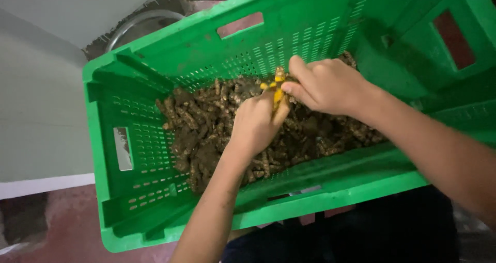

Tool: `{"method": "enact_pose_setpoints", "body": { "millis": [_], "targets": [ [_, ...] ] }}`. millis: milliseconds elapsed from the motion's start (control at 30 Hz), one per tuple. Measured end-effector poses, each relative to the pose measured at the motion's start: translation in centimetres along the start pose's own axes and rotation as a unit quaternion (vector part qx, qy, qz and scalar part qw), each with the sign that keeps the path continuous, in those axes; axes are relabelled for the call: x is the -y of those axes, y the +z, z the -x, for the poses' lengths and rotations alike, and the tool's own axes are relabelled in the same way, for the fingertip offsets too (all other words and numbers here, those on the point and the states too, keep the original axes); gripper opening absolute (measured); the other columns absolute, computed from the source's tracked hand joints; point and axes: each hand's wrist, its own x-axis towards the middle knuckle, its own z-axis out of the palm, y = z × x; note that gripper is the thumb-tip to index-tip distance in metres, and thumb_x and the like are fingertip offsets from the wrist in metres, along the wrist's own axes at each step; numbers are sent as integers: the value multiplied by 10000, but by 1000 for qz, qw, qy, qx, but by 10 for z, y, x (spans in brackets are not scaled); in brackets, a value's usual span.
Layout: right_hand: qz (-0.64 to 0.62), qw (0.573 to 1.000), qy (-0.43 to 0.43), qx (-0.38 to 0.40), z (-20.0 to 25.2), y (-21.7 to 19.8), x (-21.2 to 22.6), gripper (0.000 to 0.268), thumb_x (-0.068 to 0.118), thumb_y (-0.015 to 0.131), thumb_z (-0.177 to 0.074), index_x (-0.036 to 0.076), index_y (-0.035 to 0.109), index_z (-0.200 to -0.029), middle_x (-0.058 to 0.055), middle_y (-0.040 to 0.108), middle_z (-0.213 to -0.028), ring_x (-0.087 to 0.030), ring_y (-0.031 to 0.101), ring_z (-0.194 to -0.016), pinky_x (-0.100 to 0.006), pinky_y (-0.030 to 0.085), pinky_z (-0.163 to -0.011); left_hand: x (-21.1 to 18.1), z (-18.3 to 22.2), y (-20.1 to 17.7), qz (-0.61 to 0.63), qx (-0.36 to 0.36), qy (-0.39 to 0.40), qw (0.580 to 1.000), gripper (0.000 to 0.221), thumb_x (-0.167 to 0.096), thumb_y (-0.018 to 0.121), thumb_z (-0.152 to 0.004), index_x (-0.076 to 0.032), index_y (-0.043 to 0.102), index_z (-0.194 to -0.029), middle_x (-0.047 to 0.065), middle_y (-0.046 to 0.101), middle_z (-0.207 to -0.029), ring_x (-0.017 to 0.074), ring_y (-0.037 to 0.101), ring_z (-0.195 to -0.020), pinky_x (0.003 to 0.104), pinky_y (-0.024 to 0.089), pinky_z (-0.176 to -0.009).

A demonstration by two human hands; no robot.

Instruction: Peeling and scraping the skin off a piece of turmeric using a knife over a plastic crate

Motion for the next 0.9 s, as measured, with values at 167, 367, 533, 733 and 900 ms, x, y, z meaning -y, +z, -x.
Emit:
{"method": "enact_pose_setpoints", "body": {
  "millis": [167,367,533,733,900],
  "targets": [
    [10,1000,-9,-17,-2,4,0,504,512,335,-1095,23,460,-1112,-221,613,-630,-467,696,-640,-563,564,-606,-2,2,-1,-12,-9,-4,1000,378,-368,502,-986,-8,613,-1008,268,625,-602,538,662,-674,594,508,-596],
    [3,1000,0,-22,-2,-2,0,485,512,338,-1106,49,475,-1050,-199,599,-603,-446,685,-610,-538,561,-586,-3,2,-2,-39,-23,1,999,421,-404,506,-986,-4,608,-1071,295,642,-633,546,668,-692,603,513,-664],
    [3,1000,-8,-9,-4,5,-8,505,559,341,-1087,70,466,-1094,-204,612,-631,-470,695,-663,-566,564,-613,-1,3,-2,-57,-39,20,997,364,-366,476,-1006,-31,612,-960,238,650,-608,497,686,-646,540,535,-681],
    [116,993,14,7,-7,18,-35,590,571,295,-1096,24,489,-1203,-239,666,-700,-437,735,-676,-552,589,-662,-3,2,-2,-4,-17,-30,999,389,-372,483,-1005,1,587,-1044,323,673,-699,561,678,-745,621,513,-699],
    [81,985,146,44,-4,14,-44,687,532,240,-1110,-58,447,-1395,-343,706,-768,-511,746,-755,-597,584,-705,-8,6,-13,-43,-50,-8,998,301,-374,496,-1011,-81,549,-1047,304,670,-685,521,699,-730,577,516,-718]
  ]
}}
